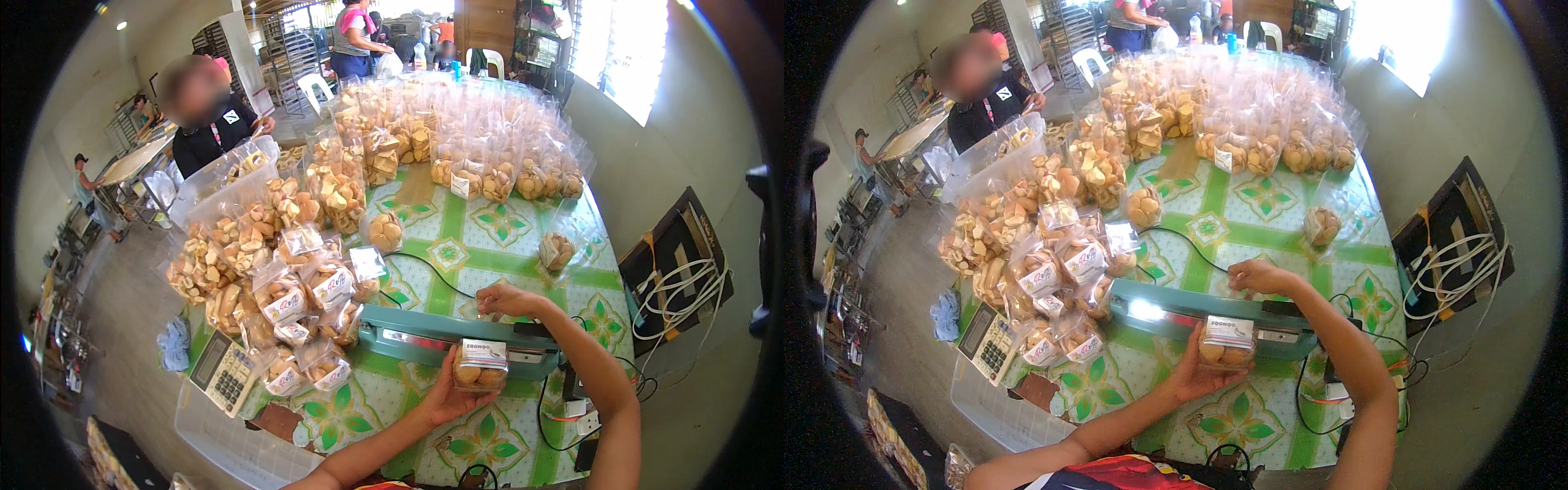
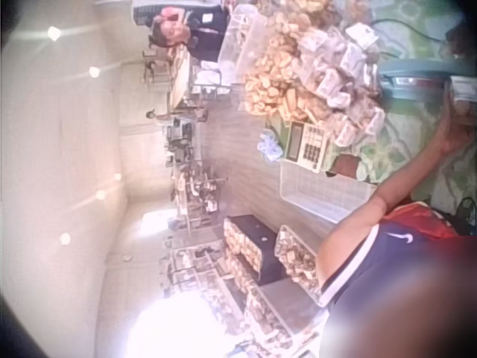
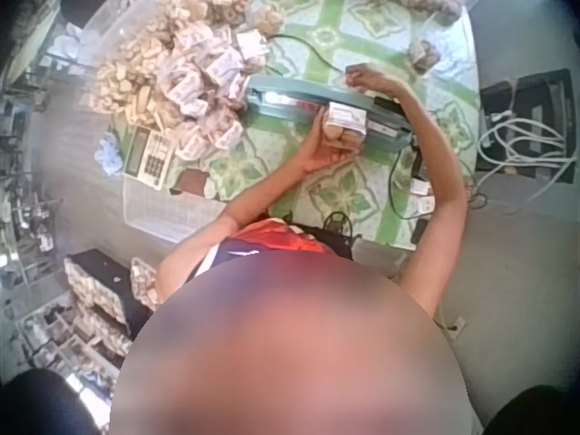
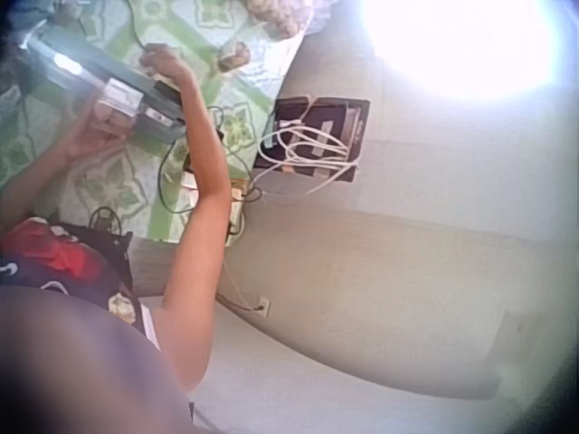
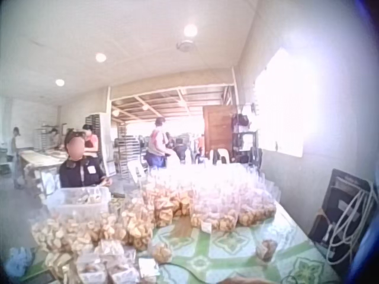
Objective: The person places small bread rolls into clear plastic bags, seals each bag using a handheld heat sealer, and sets the sealed packages aside on the table. The process is repeated continuously with multiple rolls.
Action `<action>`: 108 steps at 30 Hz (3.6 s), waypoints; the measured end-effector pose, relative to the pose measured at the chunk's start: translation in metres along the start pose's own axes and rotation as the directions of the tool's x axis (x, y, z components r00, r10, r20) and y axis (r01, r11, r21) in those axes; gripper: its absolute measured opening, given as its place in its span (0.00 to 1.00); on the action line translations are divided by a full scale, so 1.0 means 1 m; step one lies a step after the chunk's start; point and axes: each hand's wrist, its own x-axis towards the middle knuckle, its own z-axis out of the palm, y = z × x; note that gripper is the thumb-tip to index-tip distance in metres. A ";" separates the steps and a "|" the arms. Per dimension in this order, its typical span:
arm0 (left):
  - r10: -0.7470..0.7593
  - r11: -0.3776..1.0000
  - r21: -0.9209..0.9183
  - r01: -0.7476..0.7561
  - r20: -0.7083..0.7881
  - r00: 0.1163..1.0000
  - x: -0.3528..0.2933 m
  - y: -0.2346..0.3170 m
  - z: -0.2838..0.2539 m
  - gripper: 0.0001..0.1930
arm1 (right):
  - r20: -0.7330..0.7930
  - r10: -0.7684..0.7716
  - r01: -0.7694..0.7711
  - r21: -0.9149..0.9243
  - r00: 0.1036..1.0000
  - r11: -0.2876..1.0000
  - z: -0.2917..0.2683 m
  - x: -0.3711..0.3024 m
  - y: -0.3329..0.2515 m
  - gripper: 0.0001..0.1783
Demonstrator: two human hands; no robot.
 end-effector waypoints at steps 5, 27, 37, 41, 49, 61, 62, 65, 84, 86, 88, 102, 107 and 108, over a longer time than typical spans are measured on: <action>-0.002 1.000 0.003 0.002 0.019 1.000 0.000 0.001 0.002 0.44 | -0.041 0.019 -0.022 -0.092 0.999 0.995 0.000 -0.001 -0.004 0.11; -0.001 1.000 -0.009 0.002 0.053 0.999 -0.001 -0.001 0.000 0.44 | -0.054 -0.028 0.026 -0.043 0.998 0.999 -0.001 0.004 0.010 0.12; 0.001 1.000 -0.019 -0.001 0.034 0.999 -0.001 -0.001 -0.001 0.44 | -0.039 -0.048 0.047 -0.034 0.998 0.998 -0.003 0.002 0.005 0.13; -0.007 0.999 -0.041 0.009 0.032 0.999 -0.001 -0.001 0.000 0.45 | -0.117 -0.048 0.034 -0.113 0.992 0.993 0.002 -0.006 -0.003 0.15; 0.008 1.000 -0.017 -0.008 0.026 1.000 -0.001 -0.004 -0.003 0.45 | -0.522 -0.662 0.090 -0.745 0.537 0.661 0.025 -0.038 -0.038 0.18; 0.040 0.999 0.027 -0.039 -0.021 0.999 -0.001 -0.003 0.000 0.43 | -0.445 -0.595 -0.032 -0.817 0.669 0.576 0.034 -0.083 -0.032 0.19; 0.029 0.999 0.016 -0.029 0.009 1.000 -0.001 -0.003 0.000 0.43 | -0.478 -0.504 -0.069 -0.771 0.719 0.633 0.031 -0.088 -0.027 0.20; 0.020 1.000 0.004 -0.020 0.042 0.999 -0.001 -0.003 -0.001 0.43 | -0.490 -0.247 -0.128 -0.612 0.836 0.781 0.023 -0.096 -0.017 0.26; 0.002 1.000 -0.026 -0.001 0.035 0.999 0.001 -0.001 -0.007 0.44 | -0.342 0.115 -0.209 -0.253 0.933 0.945 0.010 -0.082 -0.001 0.36; 0.004 1.000 -0.022 -0.002 0.073 0.997 0.002 -0.001 -0.008 0.44 | -0.333 0.046 -0.146 -0.282 0.942 0.948 0.010 -0.082 -0.002 0.35; 0.008 1.000 -0.009 -0.008 0.078 0.997 0.003 0.000 -0.008 0.44 | -0.327 0.014 -0.116 -0.295 0.945 0.949 0.009 -0.082 -0.003 0.34; 0.013 1.000 -0.004 -0.012 0.023 1.000 -0.002 -0.002 -0.001 0.44 | -0.298 0.153 -0.224 -0.220 0.942 0.950 0.009 -0.084 -0.010 0.34; 0.007 1.000 -0.022 -0.006 0.047 0.999 -0.002 -0.001 -0.003 0.44 | -0.311 0.131 -0.201 -0.206 0.941 0.958 0.010 -0.086 -0.013 0.33; 0.009 1.000 -0.028 -0.008 0.057 0.998 -0.002 -0.001 -0.004 0.44 | -0.314 0.136 -0.206 -0.202 0.940 0.957 0.010 -0.086 -0.014 0.33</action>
